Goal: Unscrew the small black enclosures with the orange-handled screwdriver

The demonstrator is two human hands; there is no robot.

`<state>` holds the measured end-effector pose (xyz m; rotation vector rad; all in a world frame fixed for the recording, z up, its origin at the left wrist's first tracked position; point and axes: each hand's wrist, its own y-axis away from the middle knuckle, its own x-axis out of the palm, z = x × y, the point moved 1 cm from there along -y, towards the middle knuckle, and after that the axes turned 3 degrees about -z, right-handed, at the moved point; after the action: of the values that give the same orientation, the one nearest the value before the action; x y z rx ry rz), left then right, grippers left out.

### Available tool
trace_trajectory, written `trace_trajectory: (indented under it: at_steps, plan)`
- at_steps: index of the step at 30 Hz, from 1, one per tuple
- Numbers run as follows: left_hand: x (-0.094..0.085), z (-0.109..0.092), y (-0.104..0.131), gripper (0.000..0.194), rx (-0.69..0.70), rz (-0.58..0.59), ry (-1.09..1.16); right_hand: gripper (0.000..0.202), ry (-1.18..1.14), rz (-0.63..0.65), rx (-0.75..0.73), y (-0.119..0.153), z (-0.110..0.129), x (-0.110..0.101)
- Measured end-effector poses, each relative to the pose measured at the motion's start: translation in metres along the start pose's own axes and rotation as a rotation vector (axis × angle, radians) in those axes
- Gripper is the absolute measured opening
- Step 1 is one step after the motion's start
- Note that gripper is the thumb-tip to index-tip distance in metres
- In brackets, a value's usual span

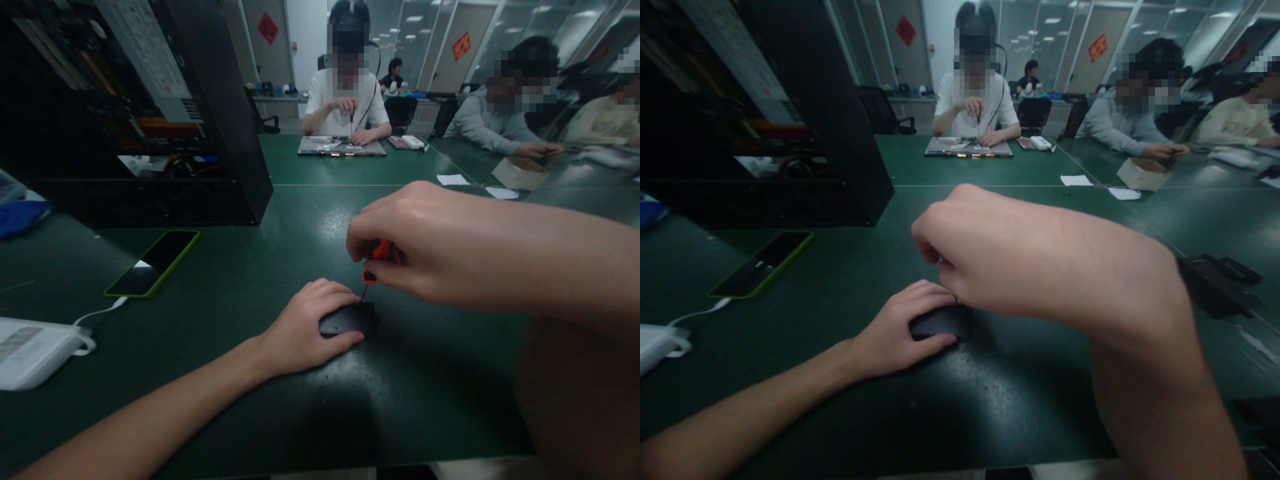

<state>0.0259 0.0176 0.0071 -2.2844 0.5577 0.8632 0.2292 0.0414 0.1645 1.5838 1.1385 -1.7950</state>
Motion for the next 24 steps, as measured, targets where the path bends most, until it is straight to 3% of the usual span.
trace_trajectory:
  at_steps: [7, 9, 13, 17, 24]
  plan:
    - [0.0, 0.0, 0.0, 0.042, 0.003, 0.002, 0.004, 0.006, 0.007, -0.056, 0.067, -0.001, -0.001, 0.001]
    - [0.0, 0.001, 0.001, 0.043, 0.01, 0.001, 0.004, 0.005, 0.005, -0.018, 0.087, -0.002, -0.002, -0.001]
    - [0.001, 0.002, 0.001, 0.044, 0.025, -0.013, 0.001, 0.02, 0.008, 0.119, 0.097, -0.007, 0.001, -0.007]
    - [0.001, 0.001, 0.001, 0.043, 0.036, -0.032, 0.004, 0.035, 0.009, 0.121, 0.102, -0.011, 0.007, -0.007]
    - [0.0, 0.0, 0.001, 0.043, 0.035, -0.032, 0.006, 0.017, -0.137, 0.2, 0.015, -0.004, 0.013, -0.012]
